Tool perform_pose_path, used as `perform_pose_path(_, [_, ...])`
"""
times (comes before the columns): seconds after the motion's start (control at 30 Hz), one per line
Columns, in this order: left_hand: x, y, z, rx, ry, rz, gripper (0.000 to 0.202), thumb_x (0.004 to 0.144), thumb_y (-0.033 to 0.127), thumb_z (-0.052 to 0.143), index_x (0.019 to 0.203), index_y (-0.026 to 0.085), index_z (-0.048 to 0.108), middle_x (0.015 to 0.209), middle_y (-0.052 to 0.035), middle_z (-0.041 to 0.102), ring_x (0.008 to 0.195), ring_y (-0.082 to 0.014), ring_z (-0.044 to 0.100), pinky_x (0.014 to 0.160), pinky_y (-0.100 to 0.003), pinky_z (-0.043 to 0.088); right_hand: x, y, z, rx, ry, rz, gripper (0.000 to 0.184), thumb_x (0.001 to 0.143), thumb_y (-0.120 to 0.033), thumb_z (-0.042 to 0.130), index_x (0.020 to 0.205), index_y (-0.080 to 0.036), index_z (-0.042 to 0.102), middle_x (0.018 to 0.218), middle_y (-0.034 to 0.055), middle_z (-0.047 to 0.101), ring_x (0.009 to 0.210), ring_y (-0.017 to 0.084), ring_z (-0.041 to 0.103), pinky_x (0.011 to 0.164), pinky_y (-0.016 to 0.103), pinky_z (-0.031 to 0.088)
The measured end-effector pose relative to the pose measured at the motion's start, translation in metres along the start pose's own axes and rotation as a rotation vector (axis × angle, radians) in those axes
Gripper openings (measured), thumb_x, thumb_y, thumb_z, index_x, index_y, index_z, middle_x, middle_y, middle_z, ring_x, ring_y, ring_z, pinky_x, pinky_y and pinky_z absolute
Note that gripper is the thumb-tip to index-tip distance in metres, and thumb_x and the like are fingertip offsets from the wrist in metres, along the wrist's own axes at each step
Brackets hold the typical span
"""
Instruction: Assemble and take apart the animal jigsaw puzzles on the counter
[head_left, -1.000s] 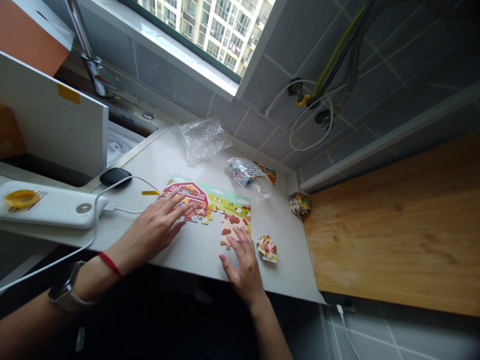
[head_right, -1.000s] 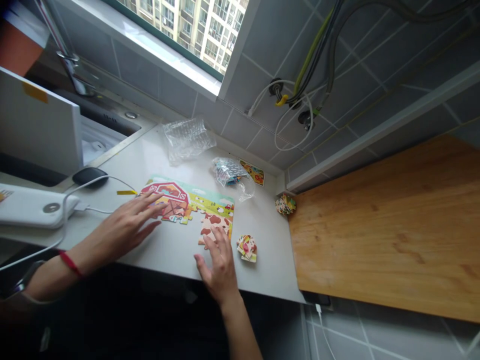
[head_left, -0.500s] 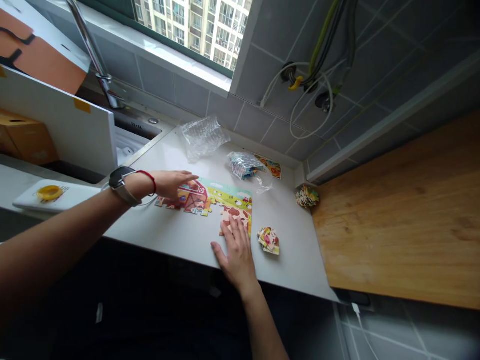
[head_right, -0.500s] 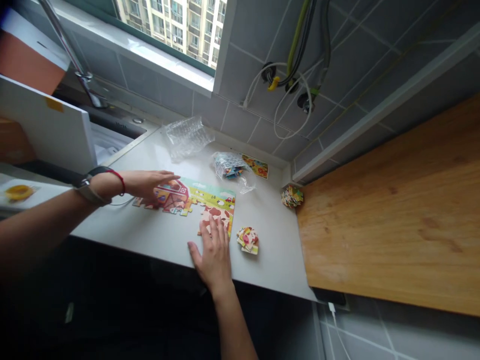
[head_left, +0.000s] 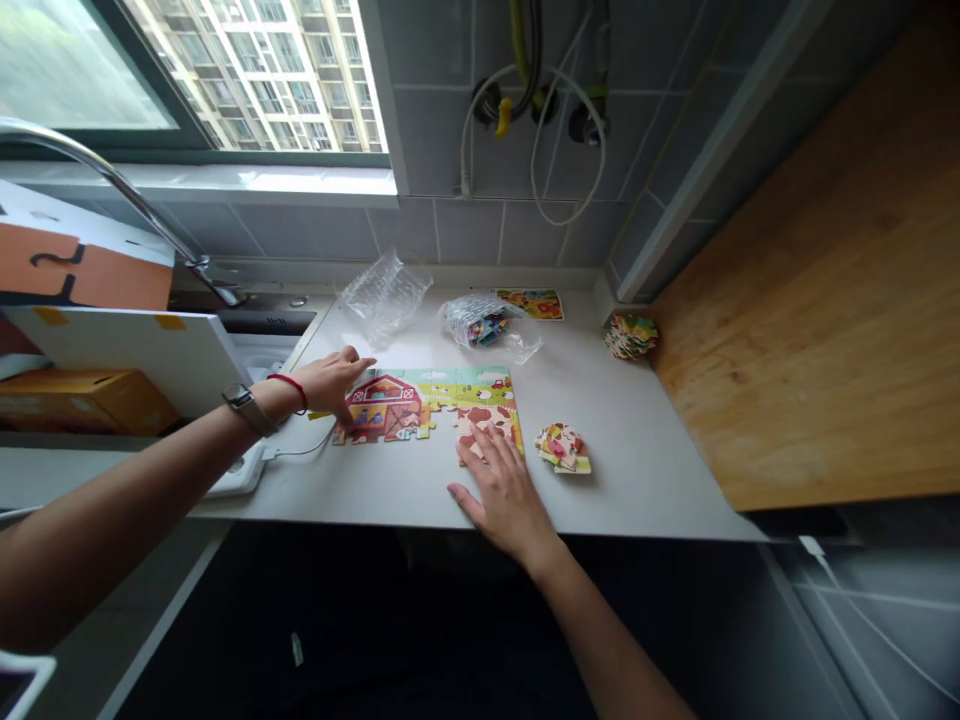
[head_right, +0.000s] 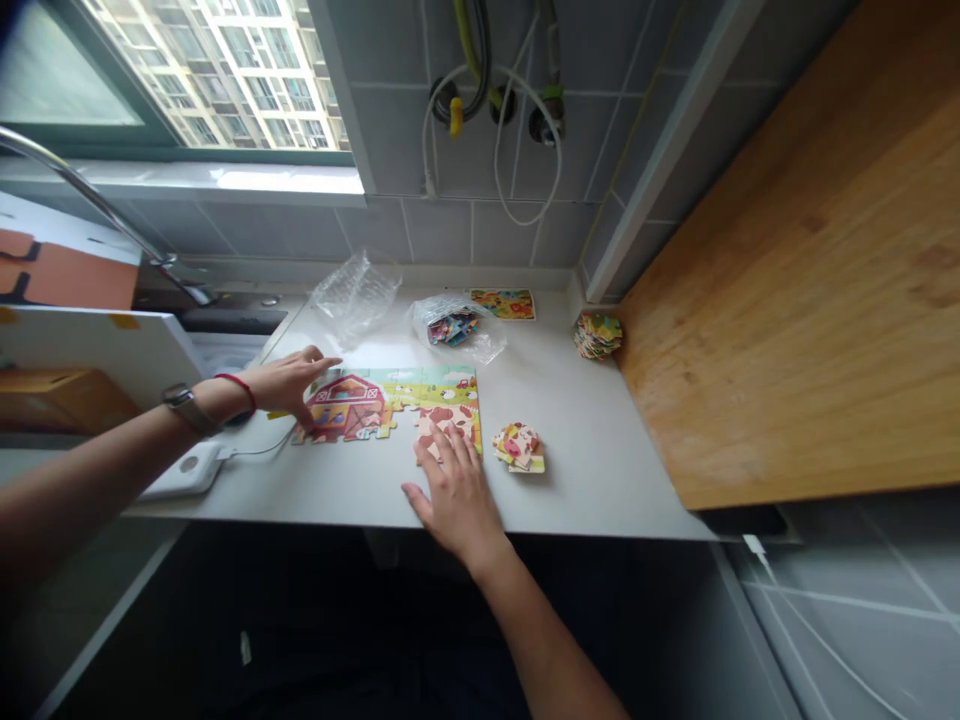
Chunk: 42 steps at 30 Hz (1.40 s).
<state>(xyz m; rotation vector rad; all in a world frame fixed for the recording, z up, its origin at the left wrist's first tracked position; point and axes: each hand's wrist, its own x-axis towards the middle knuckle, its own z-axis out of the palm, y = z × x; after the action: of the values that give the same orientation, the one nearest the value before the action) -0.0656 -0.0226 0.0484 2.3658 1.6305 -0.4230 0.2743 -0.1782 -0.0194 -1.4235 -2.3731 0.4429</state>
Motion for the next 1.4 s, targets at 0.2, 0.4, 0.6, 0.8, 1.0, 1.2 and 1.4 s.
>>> perform_pose_path(0.2, [-0.015, 0.000, 0.005, 0.056, 0.129, 0.006, 0.085, 0.055, 0.047, 0.094, 0.129, 0.018, 0.064, 0.133, -0.0195, 0.058, 0.108, -0.0373, 0.066, 0.093, -0.043, 0.055, -0.002, 0.003, 0.004, 0.030, 0.062, -0.026, 0.054, 0.101, -0.045, 0.061, 0.149, -0.020, 0.059, 0.166, 0.0143, 0.043, 0.157, 0.035, 0.033, 0.127, 0.056, 0.032])
perform_pose_path(0.4, [-0.031, -0.006, 0.017, -0.167, 0.177, 0.059, 0.047, 0.086, 0.048, 0.066, 0.125, 0.023, 0.063, 0.123, -0.0133, 0.072, 0.104, -0.0313, 0.072, 0.089, -0.041, 0.056, -0.002, 0.003, 0.004, 0.038, 0.084, -0.040, 0.053, 0.101, -0.044, 0.062, 0.147, -0.019, 0.060, 0.163, 0.0157, 0.046, 0.156, 0.036, 0.035, 0.126, 0.057, 0.034])
perform_pose_path(0.6, [-0.018, -0.022, 0.016, -0.389, 0.386, -0.062, 0.046, 0.090, 0.059, 0.056, 0.114, 0.022, 0.069, 0.094, -0.0092, 0.076, 0.080, -0.0263, 0.073, 0.074, -0.037, 0.057, -0.003, 0.002, 0.002, 0.031, 0.068, -0.045, 0.054, 0.102, -0.046, 0.060, 0.147, -0.018, 0.060, 0.163, 0.0170, 0.046, 0.155, 0.038, 0.035, 0.125, 0.058, 0.034])
perform_pose_path(0.8, [-0.011, -0.022, 0.016, -0.862, 0.359, -0.093, 0.072, 0.075, 0.073, 0.073, 0.119, 0.018, 0.065, 0.101, -0.0090, 0.072, 0.085, -0.0247, 0.075, 0.079, -0.044, 0.063, -0.002, 0.001, 0.001, 0.046, 0.059, -0.038, 0.053, 0.101, -0.044, 0.063, 0.147, -0.018, 0.061, 0.163, 0.0166, 0.046, 0.155, 0.039, 0.036, 0.125, 0.059, 0.034])
perform_pose_path(1.0, [-0.011, -0.026, 0.004, -0.979, 0.362, -0.148, 0.080, 0.067, 0.076, 0.081, 0.116, 0.015, 0.068, 0.087, -0.0083, 0.075, 0.079, -0.0239, 0.075, 0.074, -0.042, 0.063, -0.001, 0.001, 0.000, 0.053, 0.059, -0.030, 0.052, 0.100, -0.043, 0.063, 0.146, -0.018, 0.062, 0.163, 0.0167, 0.047, 0.154, 0.039, 0.037, 0.125, 0.060, 0.034])
perform_pose_path(1.2, [-0.020, -0.022, 0.006, -0.677, 0.056, -0.014, 0.068, 0.073, 0.080, 0.072, 0.101, 0.018, 0.077, 0.095, -0.0109, 0.079, 0.088, -0.0268, 0.075, 0.085, -0.043, 0.061, -0.001, 0.001, 0.001, 0.043, 0.058, -0.021, 0.052, 0.099, -0.042, 0.064, 0.146, -0.019, 0.062, 0.163, 0.0161, 0.047, 0.155, 0.038, 0.036, 0.124, 0.059, 0.035])
perform_pose_path(1.4, [-0.036, -0.009, 0.017, -0.297, 0.135, 0.167, 0.081, 0.083, 0.072, 0.069, 0.143, 0.019, 0.059, 0.144, -0.0194, 0.060, 0.130, -0.0348, 0.062, 0.114, -0.050, 0.048, -0.001, 0.000, 0.000, 0.047, 0.051, -0.022, 0.052, 0.100, -0.042, 0.064, 0.146, -0.018, 0.062, 0.163, 0.0161, 0.047, 0.155, 0.039, 0.036, 0.124, 0.060, 0.035])
